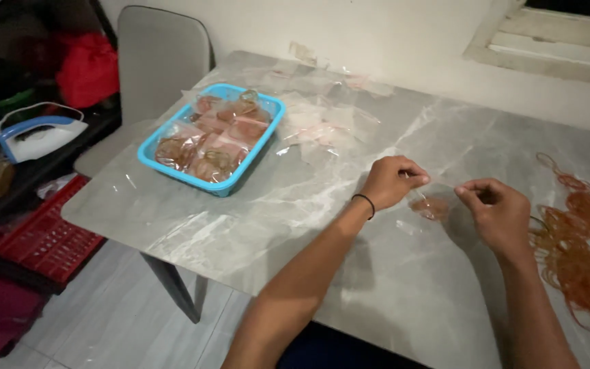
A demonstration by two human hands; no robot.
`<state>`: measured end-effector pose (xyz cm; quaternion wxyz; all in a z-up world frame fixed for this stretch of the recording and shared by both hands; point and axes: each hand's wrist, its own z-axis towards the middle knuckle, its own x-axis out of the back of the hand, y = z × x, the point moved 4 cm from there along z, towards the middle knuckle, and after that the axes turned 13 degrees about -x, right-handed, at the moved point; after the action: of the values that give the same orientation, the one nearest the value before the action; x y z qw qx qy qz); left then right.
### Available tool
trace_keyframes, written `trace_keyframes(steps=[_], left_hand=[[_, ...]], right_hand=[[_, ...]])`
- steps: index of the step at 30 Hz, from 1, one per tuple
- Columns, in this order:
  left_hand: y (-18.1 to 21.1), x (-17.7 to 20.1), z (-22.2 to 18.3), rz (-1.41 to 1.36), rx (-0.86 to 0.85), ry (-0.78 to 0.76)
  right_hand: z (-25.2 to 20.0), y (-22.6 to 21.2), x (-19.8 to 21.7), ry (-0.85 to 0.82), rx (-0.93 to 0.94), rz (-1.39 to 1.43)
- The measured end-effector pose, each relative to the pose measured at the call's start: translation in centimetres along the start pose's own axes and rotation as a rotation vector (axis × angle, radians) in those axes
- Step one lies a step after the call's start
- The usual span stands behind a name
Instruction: The person picks up rubber bands and places them inside small clear plastic bags before sealing the bags.
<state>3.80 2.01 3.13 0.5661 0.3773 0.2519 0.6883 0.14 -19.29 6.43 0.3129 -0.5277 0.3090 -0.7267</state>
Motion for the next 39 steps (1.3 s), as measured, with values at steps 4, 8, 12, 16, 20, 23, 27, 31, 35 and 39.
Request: trace_keyframes(steps=[4,8,12,16,20,23,27,31,35,39], left_hand=[[4.9,4.3,0.6,0.12,0.144,-0.047],[2.3,7.8,2.2,0.068,0.091,0.047],[0.8,13.5,3.9,0.149,0.044,0.181],[-0.3,22.9,4.5,0.272,-0.038,0.279],[2.3,30.5,2.5,0.407,-0.108,0.361],[-0.8,34.7,0.4,0.668,0.044,0.262],[-2.3,35.9,-2.0,0.878,0.239,0.174],[-3.3,36.9,-1.8,1.019,0.292,0.155],[-2.2,35.5,-1.8,1.287,0.29,0.156],[-4.0,31.6,0.4,1.33,0.088,0.098]], right_hand=[[0.4,0.0,-0.1,-0.003,0.121,-0.083],[1.1,1.6,-0.3,-0.035,0.05,-0.171],[0.9,1.5,-0.5,-0.07,0.01,-0.234],[1.8,2.4,-1.4,-0.098,0.017,-0.279],[2.3,3.6,-2.4,-0.107,0.055,-0.303],[1.9,2.9,-2.3,-0.11,0.088,-0.248],[0.7,0.9,-1.8,-0.148,0.062,-0.174],[1.4,2.2,-2.4,-0.178,0.041,-0.112],[0.6,0.7,-1.9,-0.194,-0.001,-0.2],[0.6,0.7,-2.2,-0.214,-0.014,-0.2]])
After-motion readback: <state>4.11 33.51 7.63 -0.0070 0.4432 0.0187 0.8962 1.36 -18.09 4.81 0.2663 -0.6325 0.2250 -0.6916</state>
